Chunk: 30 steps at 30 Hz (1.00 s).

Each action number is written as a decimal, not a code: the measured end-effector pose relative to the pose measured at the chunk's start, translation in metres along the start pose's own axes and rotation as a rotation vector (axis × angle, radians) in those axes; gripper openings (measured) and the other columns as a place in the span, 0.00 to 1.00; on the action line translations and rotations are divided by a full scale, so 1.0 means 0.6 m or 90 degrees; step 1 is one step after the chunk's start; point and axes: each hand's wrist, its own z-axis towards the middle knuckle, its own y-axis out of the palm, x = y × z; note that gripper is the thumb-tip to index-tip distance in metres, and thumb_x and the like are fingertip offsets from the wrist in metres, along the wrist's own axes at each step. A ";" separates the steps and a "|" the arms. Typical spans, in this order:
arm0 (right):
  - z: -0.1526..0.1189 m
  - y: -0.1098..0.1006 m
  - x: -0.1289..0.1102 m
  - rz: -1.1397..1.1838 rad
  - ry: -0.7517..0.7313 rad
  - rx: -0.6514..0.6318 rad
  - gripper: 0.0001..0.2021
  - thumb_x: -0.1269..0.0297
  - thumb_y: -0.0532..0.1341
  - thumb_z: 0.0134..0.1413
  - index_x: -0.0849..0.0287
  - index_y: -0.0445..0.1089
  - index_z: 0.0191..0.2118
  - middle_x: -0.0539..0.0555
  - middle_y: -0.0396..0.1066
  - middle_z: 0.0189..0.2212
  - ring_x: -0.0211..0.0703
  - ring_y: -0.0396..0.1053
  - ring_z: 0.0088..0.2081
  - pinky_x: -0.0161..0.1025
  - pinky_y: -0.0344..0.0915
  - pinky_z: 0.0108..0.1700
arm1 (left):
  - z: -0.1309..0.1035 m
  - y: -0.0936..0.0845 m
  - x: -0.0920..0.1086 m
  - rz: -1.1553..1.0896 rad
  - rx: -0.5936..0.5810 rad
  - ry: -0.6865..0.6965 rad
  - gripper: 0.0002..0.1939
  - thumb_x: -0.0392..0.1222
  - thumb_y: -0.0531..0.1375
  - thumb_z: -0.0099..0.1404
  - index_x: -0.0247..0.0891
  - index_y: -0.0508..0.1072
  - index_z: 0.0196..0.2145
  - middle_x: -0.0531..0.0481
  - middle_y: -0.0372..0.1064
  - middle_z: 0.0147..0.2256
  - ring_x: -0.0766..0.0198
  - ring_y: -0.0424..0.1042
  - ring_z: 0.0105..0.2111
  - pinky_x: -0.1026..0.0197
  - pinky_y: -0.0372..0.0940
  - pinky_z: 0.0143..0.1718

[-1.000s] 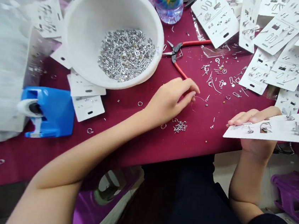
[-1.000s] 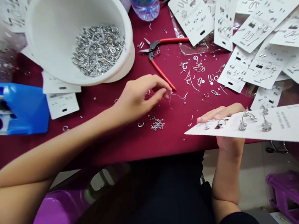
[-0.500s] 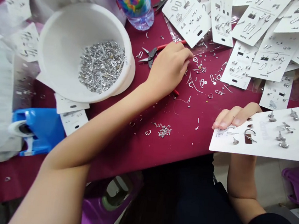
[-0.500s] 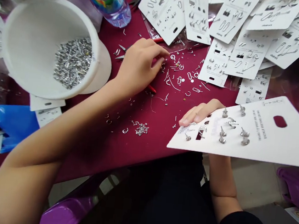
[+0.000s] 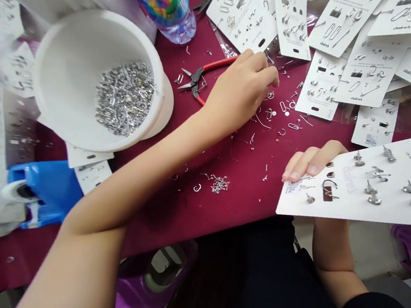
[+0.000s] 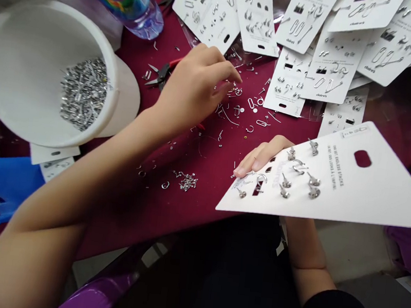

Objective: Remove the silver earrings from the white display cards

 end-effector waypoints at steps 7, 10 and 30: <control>-0.014 -0.010 0.006 -0.043 0.138 0.076 0.17 0.43 0.65 0.49 0.51 0.69 0.27 0.51 0.73 0.22 0.48 0.75 0.26 0.45 0.75 0.24 | 0.009 -0.019 -0.023 0.090 -0.021 -0.015 0.07 0.41 0.58 0.59 0.52 0.73 0.35 0.42 0.67 0.34 0.42 0.63 0.39 0.39 0.62 0.37; -0.014 -0.011 0.007 -0.009 0.141 0.057 0.16 0.43 0.64 0.50 0.51 0.71 0.31 0.52 0.76 0.26 0.48 0.76 0.28 0.45 0.76 0.27 | 0.012 -0.013 -0.049 0.083 -0.035 -0.052 0.05 0.41 0.61 0.56 0.51 0.73 0.32 0.42 0.66 0.33 0.42 0.64 0.39 0.38 0.63 0.38; 0.007 0.034 -0.017 0.004 0.084 0.070 0.15 0.50 0.68 0.52 0.53 0.75 0.41 0.52 0.79 0.35 0.44 0.79 0.37 0.43 0.78 0.38 | 0.017 0.011 -0.050 -0.043 0.005 -0.006 0.06 0.42 0.63 0.55 0.47 0.67 0.26 0.46 0.62 0.28 0.51 0.62 0.33 0.44 0.65 0.35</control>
